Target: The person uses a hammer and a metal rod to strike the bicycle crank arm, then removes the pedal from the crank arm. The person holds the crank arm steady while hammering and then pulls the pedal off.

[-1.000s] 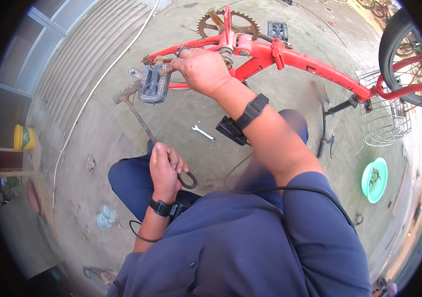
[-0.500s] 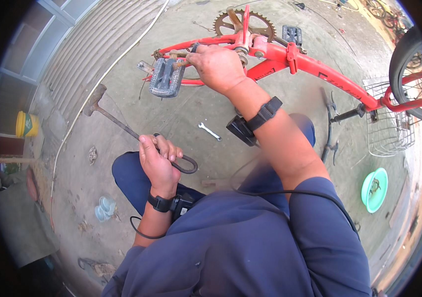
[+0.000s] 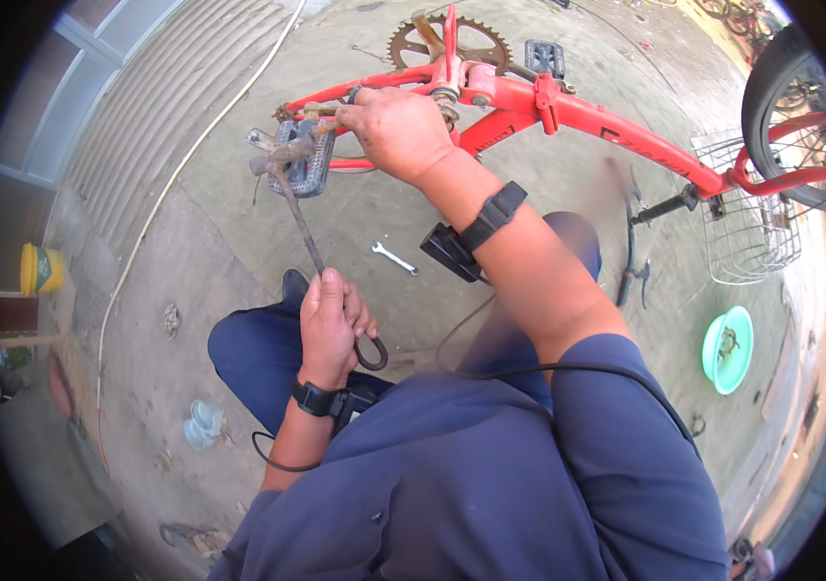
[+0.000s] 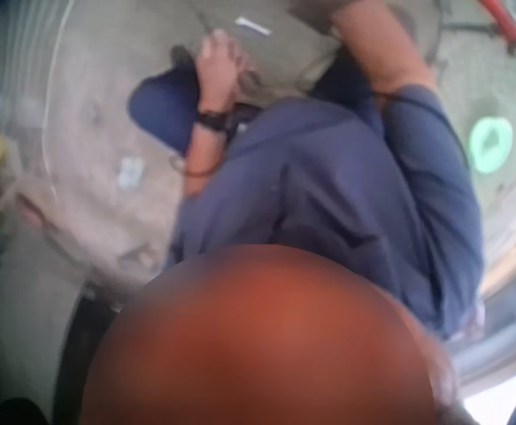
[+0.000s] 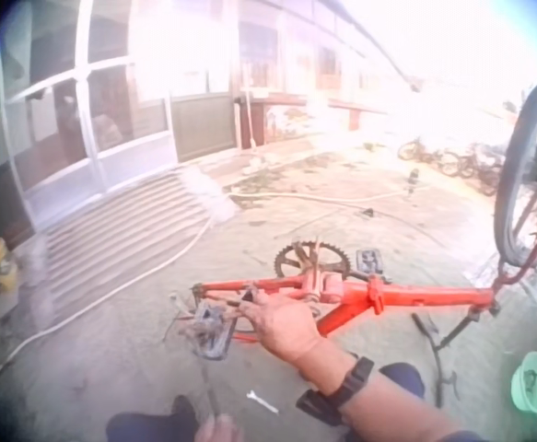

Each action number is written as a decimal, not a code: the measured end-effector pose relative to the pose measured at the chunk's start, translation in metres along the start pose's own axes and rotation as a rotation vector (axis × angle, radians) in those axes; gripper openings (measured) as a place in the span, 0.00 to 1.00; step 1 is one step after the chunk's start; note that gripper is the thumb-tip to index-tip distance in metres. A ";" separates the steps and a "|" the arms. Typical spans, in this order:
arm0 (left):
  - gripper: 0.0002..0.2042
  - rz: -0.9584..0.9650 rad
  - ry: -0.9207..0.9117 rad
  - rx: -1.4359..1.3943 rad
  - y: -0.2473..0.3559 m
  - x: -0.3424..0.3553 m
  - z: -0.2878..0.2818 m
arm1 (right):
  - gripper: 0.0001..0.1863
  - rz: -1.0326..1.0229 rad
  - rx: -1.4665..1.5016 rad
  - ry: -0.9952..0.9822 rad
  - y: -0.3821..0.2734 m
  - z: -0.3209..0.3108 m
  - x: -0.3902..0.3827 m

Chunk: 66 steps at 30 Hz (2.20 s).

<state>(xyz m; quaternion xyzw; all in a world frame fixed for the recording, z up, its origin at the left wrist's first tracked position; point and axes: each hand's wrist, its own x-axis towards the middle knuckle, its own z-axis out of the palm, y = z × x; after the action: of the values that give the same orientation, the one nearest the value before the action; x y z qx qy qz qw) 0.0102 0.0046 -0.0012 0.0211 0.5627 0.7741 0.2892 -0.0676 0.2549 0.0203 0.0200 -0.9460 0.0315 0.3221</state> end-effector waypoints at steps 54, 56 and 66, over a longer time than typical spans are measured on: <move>0.20 0.127 0.100 0.079 -0.001 0.008 -0.014 | 0.09 0.005 0.054 0.064 0.000 -0.005 -0.003; 0.20 0.120 0.080 0.077 -0.005 0.008 -0.015 | 0.09 -0.001 0.046 0.045 0.001 -0.006 -0.003; 0.19 0.073 -0.102 0.105 -0.010 0.008 -0.013 | 0.10 -0.023 0.040 0.084 0.001 -0.007 -0.004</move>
<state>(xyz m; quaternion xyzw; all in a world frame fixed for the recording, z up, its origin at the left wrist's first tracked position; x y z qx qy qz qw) 0.0036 -0.0008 -0.0170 0.0962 0.5858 0.7515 0.2878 -0.0604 0.2560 0.0233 0.0360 -0.9306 0.0473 0.3612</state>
